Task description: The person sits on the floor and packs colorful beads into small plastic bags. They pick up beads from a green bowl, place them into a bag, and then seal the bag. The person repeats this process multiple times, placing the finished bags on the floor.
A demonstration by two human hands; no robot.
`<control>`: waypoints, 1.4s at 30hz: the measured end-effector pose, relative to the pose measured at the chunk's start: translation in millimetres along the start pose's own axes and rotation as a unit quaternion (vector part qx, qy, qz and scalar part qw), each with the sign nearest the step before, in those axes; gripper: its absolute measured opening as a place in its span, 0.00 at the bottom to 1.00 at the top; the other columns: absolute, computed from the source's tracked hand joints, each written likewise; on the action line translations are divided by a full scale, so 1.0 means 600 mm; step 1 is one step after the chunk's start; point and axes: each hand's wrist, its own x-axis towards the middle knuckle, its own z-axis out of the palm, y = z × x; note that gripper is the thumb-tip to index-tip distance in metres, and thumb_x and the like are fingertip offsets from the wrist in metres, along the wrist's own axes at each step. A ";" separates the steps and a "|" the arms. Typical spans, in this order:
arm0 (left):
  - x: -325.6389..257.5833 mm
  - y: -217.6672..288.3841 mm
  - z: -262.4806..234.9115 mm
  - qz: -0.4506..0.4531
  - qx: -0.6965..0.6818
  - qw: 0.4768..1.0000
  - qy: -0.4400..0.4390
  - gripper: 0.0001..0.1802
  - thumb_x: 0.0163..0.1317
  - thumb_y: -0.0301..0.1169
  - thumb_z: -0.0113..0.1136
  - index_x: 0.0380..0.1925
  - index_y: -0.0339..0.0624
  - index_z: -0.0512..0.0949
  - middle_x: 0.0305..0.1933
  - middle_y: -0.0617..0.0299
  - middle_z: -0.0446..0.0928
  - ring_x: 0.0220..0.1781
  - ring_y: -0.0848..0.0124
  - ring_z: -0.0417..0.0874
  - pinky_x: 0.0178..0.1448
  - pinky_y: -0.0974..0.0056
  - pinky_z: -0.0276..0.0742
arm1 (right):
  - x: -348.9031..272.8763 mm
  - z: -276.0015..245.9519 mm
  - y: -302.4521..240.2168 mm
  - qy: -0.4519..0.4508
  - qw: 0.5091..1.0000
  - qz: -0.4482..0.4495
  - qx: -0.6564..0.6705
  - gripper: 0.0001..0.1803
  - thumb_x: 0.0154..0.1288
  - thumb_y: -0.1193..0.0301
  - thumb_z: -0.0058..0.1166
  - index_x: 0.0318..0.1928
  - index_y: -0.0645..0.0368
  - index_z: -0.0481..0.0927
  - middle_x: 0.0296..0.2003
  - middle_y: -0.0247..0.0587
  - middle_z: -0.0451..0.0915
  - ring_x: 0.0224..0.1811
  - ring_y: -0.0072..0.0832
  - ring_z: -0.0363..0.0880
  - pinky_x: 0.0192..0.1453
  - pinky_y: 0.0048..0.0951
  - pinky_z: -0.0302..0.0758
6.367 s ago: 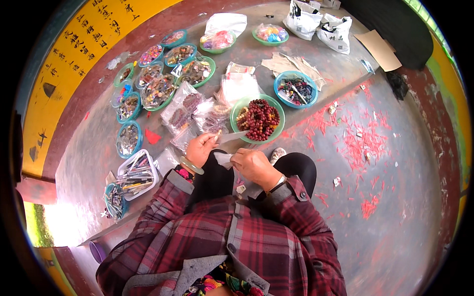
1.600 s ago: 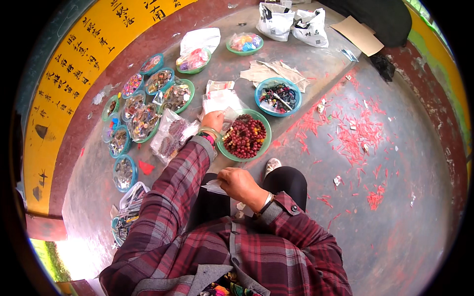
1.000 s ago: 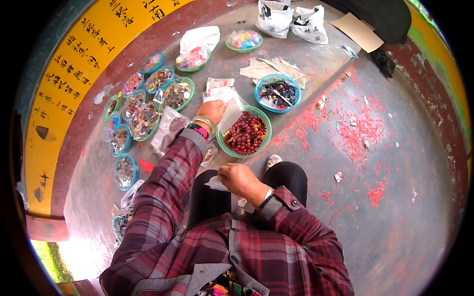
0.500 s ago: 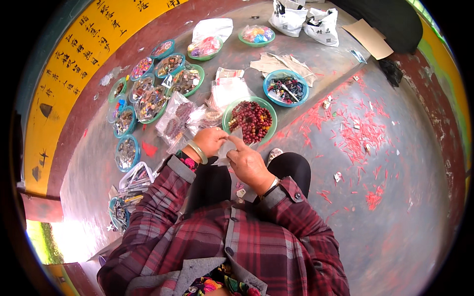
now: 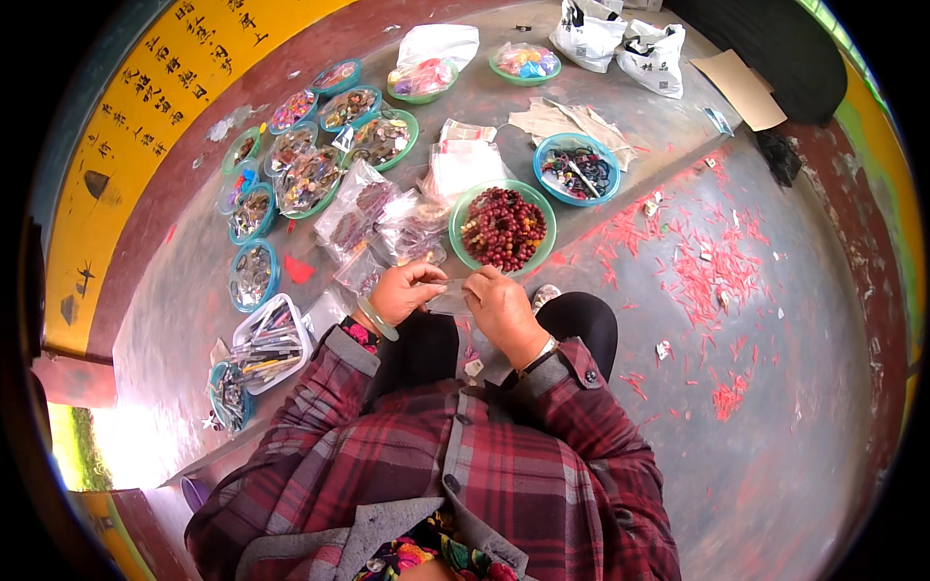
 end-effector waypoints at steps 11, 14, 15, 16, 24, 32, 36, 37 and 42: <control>-0.005 -0.023 0.012 -0.015 -0.204 0.977 0.064 0.11 0.63 0.30 0.52 0.36 0.33 0.77 0.32 0.61 0.78 0.35 0.75 0.79 0.37 0.70 0.80 | 0.007 -0.001 0.000 0.000 1.000 0.004 0.024 0.03 0.51 0.77 0.55 0.29 0.62 0.76 0.28 0.45 0.74 0.31 0.45 0.75 0.34 0.37 0.71; -0.002 -0.018 0.016 -0.006 -0.202 0.977 0.074 0.11 0.64 0.31 0.51 0.36 0.33 0.77 0.31 0.61 0.78 0.35 0.74 0.80 0.37 0.70 0.80 | 0.009 -0.003 -0.002 0.003 1.000 0.008 0.030 0.03 0.51 0.78 0.55 0.29 0.62 0.76 0.28 0.45 0.74 0.31 0.45 0.75 0.35 0.37 0.71; -0.002 -0.015 0.017 -0.008 -0.199 0.977 0.077 0.11 0.64 0.31 0.51 0.36 0.33 0.77 0.31 0.61 0.78 0.34 0.74 0.80 0.36 0.70 0.80 | 0.009 -0.003 -0.002 0.004 1.000 0.009 0.028 0.03 0.50 0.78 0.55 0.29 0.62 0.76 0.28 0.45 0.74 0.31 0.45 0.75 0.35 0.37 0.71; -0.002 -0.013 0.018 -0.009 -0.196 0.977 0.079 0.11 0.64 0.32 0.51 0.36 0.33 0.77 0.31 0.61 0.78 0.34 0.75 0.80 0.36 0.70 0.80 | 0.009 -0.003 -0.001 0.006 1.000 0.011 0.026 0.03 0.50 0.78 0.55 0.29 0.62 0.76 0.28 0.45 0.74 0.31 0.45 0.75 0.35 0.37 0.72; 0.002 -0.004 0.040 0.001 -0.035 0.998 0.047 0.15 0.66 0.36 0.50 0.37 0.33 0.76 0.35 0.61 0.78 0.31 0.77 0.78 0.29 0.72 0.77 | 0.007 0.004 0.004 -0.005 1.000 0.004 0.015 0.07 0.49 0.79 0.53 0.32 0.60 0.79 0.32 0.45 0.76 0.32 0.45 0.76 0.36 0.37 0.73; -0.004 -0.003 0.055 0.010 -0.209 0.978 0.001 0.12 0.61 0.27 0.55 0.43 0.33 0.74 0.40 0.62 0.77 0.38 0.79 0.77 0.42 0.72 0.75 | 0.008 0.002 0.007 0.006 0.998 0.056 0.015 0.05 0.49 0.78 0.52 0.29 0.61 0.78 0.28 0.46 0.75 0.32 0.45 0.76 0.34 0.37 0.73; 0.001 -0.019 0.058 0.023 -0.193 0.981 0.013 0.12 0.59 0.24 0.55 0.44 0.33 0.74 0.40 0.62 0.78 0.41 0.78 0.77 0.46 0.72 0.74 | 0.007 0.007 0.011 0.008 0.999 0.047 0.010 0.04 0.50 0.78 0.52 0.29 0.61 0.78 0.27 0.47 0.75 0.31 0.45 0.75 0.34 0.37 0.72; 0.001 -0.018 0.059 0.022 -0.170 0.985 0.024 0.11 0.60 0.24 0.55 0.43 0.33 0.74 0.39 0.62 0.78 0.40 0.78 0.77 0.45 0.72 0.74 | 0.007 0.007 0.012 0.009 0.999 0.046 0.008 0.04 0.50 0.78 0.52 0.29 0.61 0.77 0.27 0.47 0.75 0.31 0.45 0.75 0.34 0.37 0.72; -0.004 -0.022 0.054 -0.002 -0.174 0.983 0.051 0.09 0.61 0.25 0.53 0.40 0.33 0.77 0.34 0.63 0.79 0.37 0.79 0.77 0.44 0.73 0.73 | 0.012 0.001 -0.002 0.010 0.993 0.112 0.045 0.04 0.50 0.76 0.55 0.30 0.61 0.77 0.31 0.47 0.77 0.34 0.46 0.77 0.36 0.37 0.73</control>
